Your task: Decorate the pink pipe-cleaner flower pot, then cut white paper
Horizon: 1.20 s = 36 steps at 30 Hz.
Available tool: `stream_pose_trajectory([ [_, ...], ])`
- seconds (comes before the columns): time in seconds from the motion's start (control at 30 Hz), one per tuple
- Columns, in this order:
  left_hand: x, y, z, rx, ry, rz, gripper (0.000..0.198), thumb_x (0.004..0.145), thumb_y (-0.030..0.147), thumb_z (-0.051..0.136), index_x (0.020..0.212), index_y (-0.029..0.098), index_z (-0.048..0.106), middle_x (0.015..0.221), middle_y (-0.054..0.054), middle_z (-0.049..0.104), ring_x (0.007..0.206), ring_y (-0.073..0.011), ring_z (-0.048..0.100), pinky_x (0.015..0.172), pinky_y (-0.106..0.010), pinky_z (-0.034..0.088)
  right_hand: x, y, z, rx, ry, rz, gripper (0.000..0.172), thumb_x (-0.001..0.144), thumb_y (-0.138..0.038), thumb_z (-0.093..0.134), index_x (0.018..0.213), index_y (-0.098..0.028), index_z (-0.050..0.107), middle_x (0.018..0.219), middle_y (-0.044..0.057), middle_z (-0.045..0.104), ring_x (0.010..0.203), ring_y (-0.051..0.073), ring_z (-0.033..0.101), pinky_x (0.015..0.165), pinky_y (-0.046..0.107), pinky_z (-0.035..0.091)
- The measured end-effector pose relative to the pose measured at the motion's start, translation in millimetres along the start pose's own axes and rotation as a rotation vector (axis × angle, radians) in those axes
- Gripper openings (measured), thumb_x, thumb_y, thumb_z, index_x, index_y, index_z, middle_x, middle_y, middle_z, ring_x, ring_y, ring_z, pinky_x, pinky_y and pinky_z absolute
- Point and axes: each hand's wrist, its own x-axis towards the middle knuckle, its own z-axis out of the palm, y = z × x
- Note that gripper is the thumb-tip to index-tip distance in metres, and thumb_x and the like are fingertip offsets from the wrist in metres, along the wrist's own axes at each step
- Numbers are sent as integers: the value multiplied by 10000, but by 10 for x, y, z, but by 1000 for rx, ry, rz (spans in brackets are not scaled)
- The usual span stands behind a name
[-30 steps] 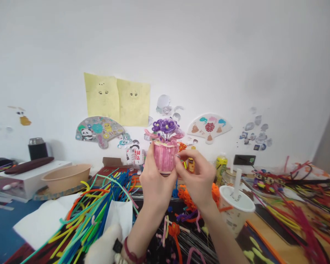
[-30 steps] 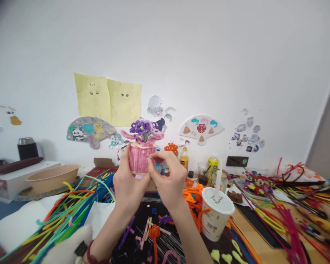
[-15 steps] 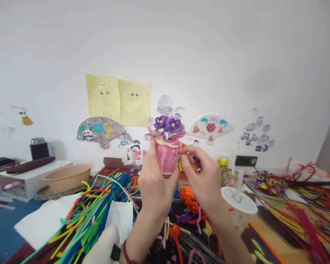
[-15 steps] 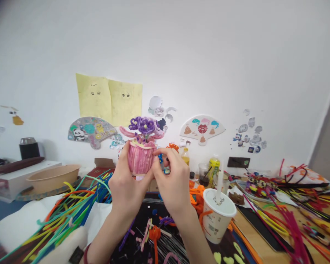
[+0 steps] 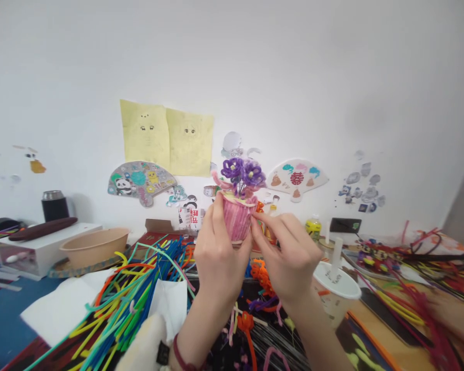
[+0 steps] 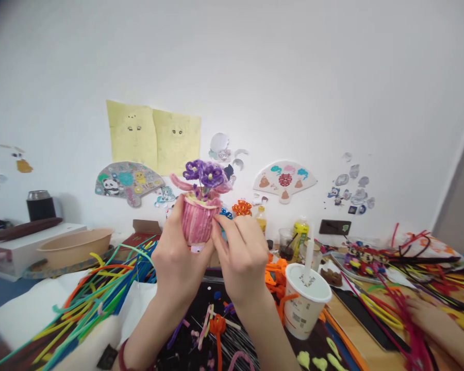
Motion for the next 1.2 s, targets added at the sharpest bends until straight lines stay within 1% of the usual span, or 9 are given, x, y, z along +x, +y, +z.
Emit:
stream_pose_trajectory([
  [0.17,-5,9,-1,37,4,28,725,804,308,692,1403,32,391,1291,-225,598,1141,-300,610,959,-416,518,-20,-13,30,-20,43,-16,122,877,-75,588,835,-112,697,583,14,535,556,148,494,548,278,430],
  [0.43,14,23,-10,15,-11,-25,727,797,320,692,1406,61,392,1282,-210,603,1148,-285,607,954,-379,508,15,-56,3,78,12,125,127,865,-116,588,826,-138,707,565,-27,464,516,122,453,534,256,403],
  [0.53,39,32,-37,-74,-72,-151,792,768,347,714,1428,86,361,1273,-193,612,1090,-276,639,883,-364,537,51,-1,0,204,-43,353,94,837,-213,641,872,-166,714,594,-33,462,530,123,445,525,250,392],
  [0.63,59,24,-69,-213,-158,-307,835,743,399,721,1443,155,337,1241,-148,638,991,-268,674,808,-392,553,72,128,20,421,-198,691,274,790,-386,685,977,-185,699,624,-29,505,553,139,473,538,259,420],
  [0.73,58,9,-73,-410,-253,-382,797,760,445,697,1434,221,335,1200,-107,659,968,-245,674,806,-403,551,75,235,49,721,-378,854,446,756,-492,690,1070,-175,677,751,28,645,665,181,574,642,296,493],
  [0.87,39,10,-43,-569,-368,-347,699,821,445,635,1412,198,354,1320,-156,588,1158,-275,600,951,-465,503,50,257,80,1088,-514,893,424,789,-505,651,1012,-149,708,889,91,729,777,229,653,745,354,532],
  [1.03,84,-21,-92,-734,-577,-182,671,854,238,587,1455,181,295,1496,-154,415,1373,-264,402,1094,-456,407,32,272,81,1010,-475,952,400,711,-449,717,961,-137,696,900,94,746,776,241,678,719,354,537],
  [1.13,152,-79,-149,-840,-652,-155,513,909,201,503,1410,208,392,1417,-130,526,1277,-234,527,985,-391,521,51,313,52,970,-481,962,430,700,-471,709,964,-132,681,907,101,748,783,247,682,725,363,538],
  [1.2,203,-117,-179,-716,-547,-177,368,921,237,511,1287,210,539,1269,-119,648,1159,-234,616,942,-407,538,67,338,24,943,-499,964,443,677,-463,728,966,-131,675,930,108,745,808,258,685,728,368,540],
])
